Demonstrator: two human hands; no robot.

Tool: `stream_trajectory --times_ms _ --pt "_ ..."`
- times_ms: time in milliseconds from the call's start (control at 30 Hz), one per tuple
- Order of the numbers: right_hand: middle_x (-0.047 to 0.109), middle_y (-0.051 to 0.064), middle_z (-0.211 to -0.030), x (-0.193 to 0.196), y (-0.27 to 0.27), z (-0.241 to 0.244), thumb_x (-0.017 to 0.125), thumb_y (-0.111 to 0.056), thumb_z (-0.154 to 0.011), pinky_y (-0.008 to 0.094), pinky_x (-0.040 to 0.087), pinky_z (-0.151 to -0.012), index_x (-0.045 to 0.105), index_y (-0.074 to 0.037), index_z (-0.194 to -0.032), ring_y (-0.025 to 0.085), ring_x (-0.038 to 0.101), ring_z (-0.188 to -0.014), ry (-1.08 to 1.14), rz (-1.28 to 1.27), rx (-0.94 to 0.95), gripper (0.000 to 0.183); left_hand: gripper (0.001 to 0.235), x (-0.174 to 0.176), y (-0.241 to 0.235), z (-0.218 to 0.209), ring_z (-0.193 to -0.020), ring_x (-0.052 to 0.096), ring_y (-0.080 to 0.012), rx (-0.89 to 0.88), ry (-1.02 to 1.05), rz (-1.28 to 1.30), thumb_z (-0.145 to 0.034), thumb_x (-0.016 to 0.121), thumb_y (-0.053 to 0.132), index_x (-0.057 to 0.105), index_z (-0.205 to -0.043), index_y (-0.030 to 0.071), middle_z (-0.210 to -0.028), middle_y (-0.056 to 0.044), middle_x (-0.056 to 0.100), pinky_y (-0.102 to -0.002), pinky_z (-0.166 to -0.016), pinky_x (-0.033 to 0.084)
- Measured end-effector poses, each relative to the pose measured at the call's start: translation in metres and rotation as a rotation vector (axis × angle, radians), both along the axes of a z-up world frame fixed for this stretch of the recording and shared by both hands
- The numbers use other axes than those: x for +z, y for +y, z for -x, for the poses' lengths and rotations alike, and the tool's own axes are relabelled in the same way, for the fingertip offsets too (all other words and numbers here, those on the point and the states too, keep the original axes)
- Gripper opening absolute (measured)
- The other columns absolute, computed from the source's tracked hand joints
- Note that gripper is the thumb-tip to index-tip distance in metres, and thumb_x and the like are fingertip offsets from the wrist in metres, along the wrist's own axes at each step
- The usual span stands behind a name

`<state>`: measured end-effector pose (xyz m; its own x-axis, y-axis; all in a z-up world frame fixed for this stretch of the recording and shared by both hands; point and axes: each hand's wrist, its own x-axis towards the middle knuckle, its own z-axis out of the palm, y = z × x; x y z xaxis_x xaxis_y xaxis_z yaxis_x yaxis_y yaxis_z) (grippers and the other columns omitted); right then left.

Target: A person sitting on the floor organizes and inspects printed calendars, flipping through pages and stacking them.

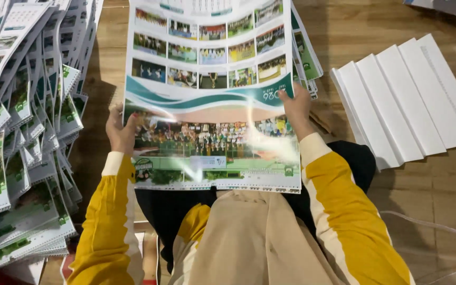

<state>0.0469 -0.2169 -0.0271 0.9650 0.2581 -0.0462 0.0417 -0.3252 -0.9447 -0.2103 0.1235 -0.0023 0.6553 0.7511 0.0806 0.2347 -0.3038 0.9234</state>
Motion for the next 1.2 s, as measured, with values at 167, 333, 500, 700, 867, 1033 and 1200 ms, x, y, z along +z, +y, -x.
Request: stream_trajectory --times_ms 167,333,500,700,867,1033,1200 --pt "0.058 0.021 -0.072 0.072 0.022 -0.038 0.068 -0.011 -0.083 0.041 0.045 -0.066 0.057 0.003 -0.081 0.035 0.058 -0.070 -0.506 -0.067 -0.026 0.018 0.022 0.061 -0.015 -0.060 -0.107 0.049 -0.0226 0.008 -0.235 -0.244 -0.085 0.052 -0.008 0.049 -0.104 0.002 -0.101 -0.013 0.054 -0.043 -0.098 0.033" --pt "0.060 0.009 -0.085 0.111 0.049 -0.081 0.054 -0.016 -0.092 0.031 0.044 -0.068 0.055 -0.005 -0.096 0.019 0.057 -0.078 -0.845 -0.506 -0.046 0.012 0.027 0.103 0.002 -0.113 -0.089 0.047 -0.0199 -0.180 -0.530 -0.250 -0.082 0.047 -0.011 0.035 -0.100 0.006 -0.095 -0.012 0.043 -0.027 -0.078 0.040" --pt "0.060 0.011 -0.097 0.103 0.041 -0.074 0.059 -0.012 -0.088 0.033 0.047 -0.079 0.050 -0.006 -0.109 0.022 0.057 -0.089 -0.622 -0.471 -0.068 0.023 0.064 0.063 0.032 -0.130 -0.124 0.025 -0.0285 0.030 -0.333 -0.166 -0.085 0.064 0.000 0.020 -0.132 0.003 -0.133 -0.018 0.025 -0.041 -0.106 0.023" --pt "0.062 0.008 -0.090 0.041 0.043 -0.087 0.064 -0.006 -0.083 0.029 0.048 -0.075 0.055 -0.006 -0.096 0.017 0.058 -0.082 -0.343 -0.468 -0.091 0.016 0.055 0.023 0.036 -0.124 -0.109 0.052 -0.0297 0.124 -0.572 -0.167 -0.077 0.072 -0.013 0.041 -0.121 -0.002 -0.117 -0.021 0.050 -0.036 -0.097 0.043" --pt "0.062 0.010 -0.090 0.059 0.048 -0.088 0.061 -0.004 -0.086 0.031 0.047 -0.072 0.054 -0.005 -0.099 0.020 0.057 -0.082 -0.490 -0.546 -0.040 0.014 0.042 0.054 0.029 -0.131 -0.102 0.055 -0.0279 0.031 -0.655 -0.242 -0.080 0.067 -0.015 0.048 -0.114 -0.001 -0.109 -0.018 0.056 -0.039 -0.092 0.048" --pt "0.058 0.012 -0.111 0.019 0.027 -0.062 0.061 -0.016 -0.082 0.039 0.038 -0.092 0.050 -0.006 -0.110 0.026 0.053 -0.106 -0.083 -0.258 -0.093 0.031 0.067 -0.026 0.019 -0.117 -0.128 0.035 -0.0282 0.292 -0.189 -0.116 -0.083 0.071 0.018 0.030 -0.133 0.000 -0.136 -0.017 0.038 -0.037 -0.105 0.029" --pt "0.030 0.026 -0.132 -0.063 0.012 -0.074 0.059 -0.021 -0.091 0.044 0.017 -0.104 0.030 0.008 -0.128 0.033 0.025 -0.125 -0.065 -0.180 -0.075 0.055 0.038 -0.035 0.012 -0.108 -0.100 0.055 -0.0227 0.176 -0.324 -0.176 -0.086 0.063 0.007 0.043 -0.118 0.001 -0.107 -0.017 0.056 -0.036 -0.088 0.045"
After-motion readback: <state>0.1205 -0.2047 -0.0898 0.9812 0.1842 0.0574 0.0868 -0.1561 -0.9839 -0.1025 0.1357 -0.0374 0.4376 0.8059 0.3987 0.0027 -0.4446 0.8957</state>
